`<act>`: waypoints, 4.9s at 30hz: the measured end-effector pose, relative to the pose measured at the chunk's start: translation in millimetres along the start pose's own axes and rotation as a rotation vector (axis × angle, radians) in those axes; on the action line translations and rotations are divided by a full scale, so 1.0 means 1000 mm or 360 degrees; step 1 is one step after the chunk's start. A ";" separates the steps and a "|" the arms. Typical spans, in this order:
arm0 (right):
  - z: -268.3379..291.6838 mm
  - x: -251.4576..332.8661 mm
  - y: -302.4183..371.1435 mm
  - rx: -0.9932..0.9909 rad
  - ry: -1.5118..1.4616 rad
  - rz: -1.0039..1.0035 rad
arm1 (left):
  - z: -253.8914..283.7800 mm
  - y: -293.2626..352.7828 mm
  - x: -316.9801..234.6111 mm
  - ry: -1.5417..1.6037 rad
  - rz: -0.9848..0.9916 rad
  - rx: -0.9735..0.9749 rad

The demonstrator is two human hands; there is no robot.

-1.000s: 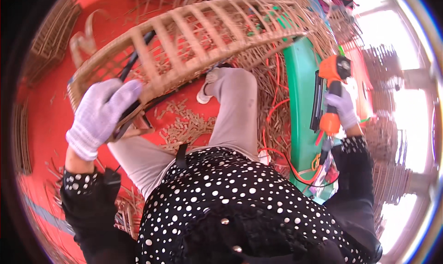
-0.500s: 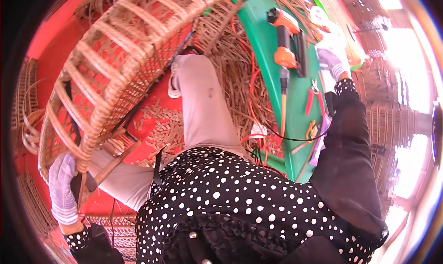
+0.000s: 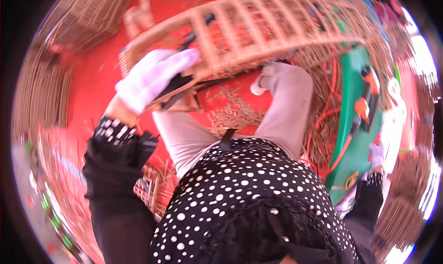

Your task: The person weaves rattan strips into a frame by hand, using shears to trim excess material and a pneumatic nailer to secure the strips. They rotate the frame to reach different sections and periodically set tools down on a green table.

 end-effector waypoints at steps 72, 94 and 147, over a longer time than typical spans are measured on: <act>-0.258 0.420 0.340 0.2325 -0.1010 -0.0188 | -0.009 -0.025 0.020 -0.0926 0.0176 0.0248; -0.124 0.418 0.208 0.0235 -0.1009 0.1244 | 0.044 0.018 0.023 0.0639 0.1791 -0.0860; -0.234 0.470 0.369 -0.0155 -0.0330 0.2859 | 0.062 0.047 -0.024 0.0311 0.1171 -0.1136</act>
Point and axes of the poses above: each hand's wrist, its own y-axis away from the middle knuckle, its own z-axis out of the back of the hand, x = y × z, the point moved 10 cm from there along -y, towards the middle knuckle, and after that the axes turned 14 degrees about -x, right-handed, at the moved point
